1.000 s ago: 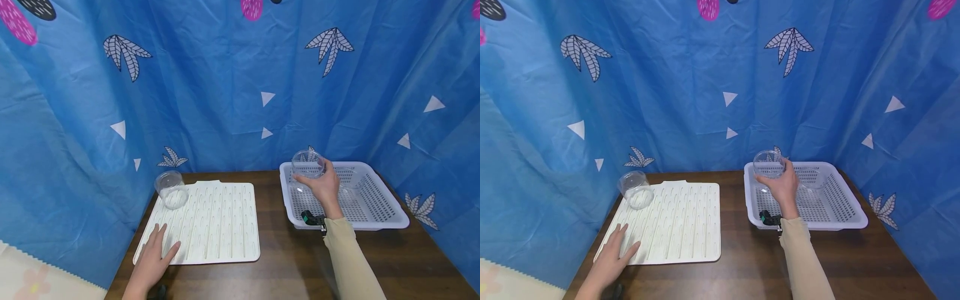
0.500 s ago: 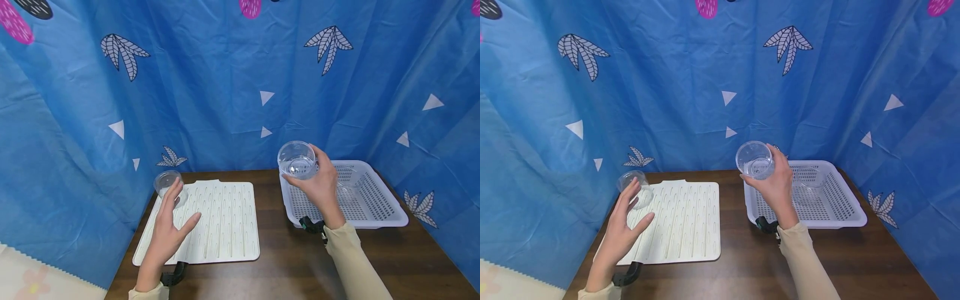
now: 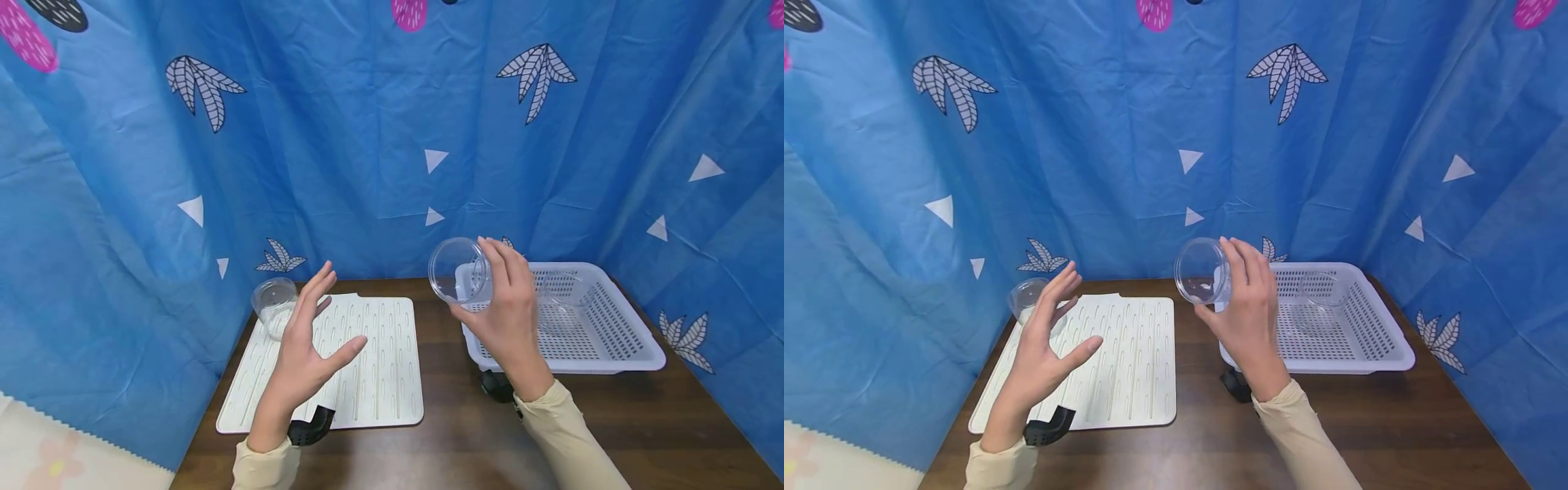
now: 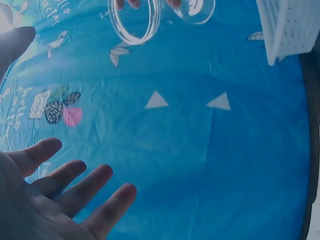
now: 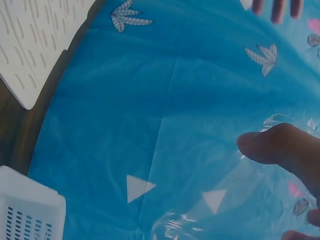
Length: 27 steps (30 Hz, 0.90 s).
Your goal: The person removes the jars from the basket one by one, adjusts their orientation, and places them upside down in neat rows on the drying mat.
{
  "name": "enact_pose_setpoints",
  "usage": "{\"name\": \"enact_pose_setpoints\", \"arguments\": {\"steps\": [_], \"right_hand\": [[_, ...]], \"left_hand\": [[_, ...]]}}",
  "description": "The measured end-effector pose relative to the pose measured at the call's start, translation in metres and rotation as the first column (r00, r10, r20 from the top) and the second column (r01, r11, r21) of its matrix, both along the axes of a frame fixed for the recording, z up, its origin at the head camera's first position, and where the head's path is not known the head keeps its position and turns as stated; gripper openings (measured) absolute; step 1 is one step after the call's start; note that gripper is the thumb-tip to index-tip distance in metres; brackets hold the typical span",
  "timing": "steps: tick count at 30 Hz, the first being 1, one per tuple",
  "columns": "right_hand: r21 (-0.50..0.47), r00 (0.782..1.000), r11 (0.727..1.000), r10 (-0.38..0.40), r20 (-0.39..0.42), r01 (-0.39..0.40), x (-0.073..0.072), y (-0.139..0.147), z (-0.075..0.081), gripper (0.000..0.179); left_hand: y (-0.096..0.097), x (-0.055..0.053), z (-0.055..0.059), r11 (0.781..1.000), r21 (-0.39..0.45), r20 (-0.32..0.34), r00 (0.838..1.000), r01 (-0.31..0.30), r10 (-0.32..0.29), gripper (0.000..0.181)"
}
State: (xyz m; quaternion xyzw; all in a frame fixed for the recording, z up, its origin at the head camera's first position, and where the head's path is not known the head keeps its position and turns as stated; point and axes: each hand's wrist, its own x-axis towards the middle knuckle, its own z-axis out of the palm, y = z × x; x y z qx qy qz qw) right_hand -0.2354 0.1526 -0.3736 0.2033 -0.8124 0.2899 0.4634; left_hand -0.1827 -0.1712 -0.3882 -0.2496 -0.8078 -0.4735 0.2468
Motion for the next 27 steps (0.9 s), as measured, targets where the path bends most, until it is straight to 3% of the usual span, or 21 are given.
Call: {"name": "enact_pose_setpoints", "arguments": {"steps": [7,15,27], "right_hand": [[0.037,0.998,0.999,0.016,-0.059,-0.014,0.012,-0.016,0.002,0.119],[0.142,0.979,0.989,0.061,-0.196,-0.034,0.027,-0.039,0.006,0.094],[0.238,0.939,0.969,0.023,-0.344,0.063,0.048,-0.069,0.003,0.105]], "left_hand": [[0.012,-0.003,0.009,0.999,-0.01,-0.009,0.999,0.043,-0.043,0.104],[0.026,-0.006,0.017,0.99,0.02,-0.013,0.991,0.137,-0.137,0.112],[0.045,-0.002,0.027,0.967,0.011,-0.012,0.967,0.256,-0.256,0.122]]}}
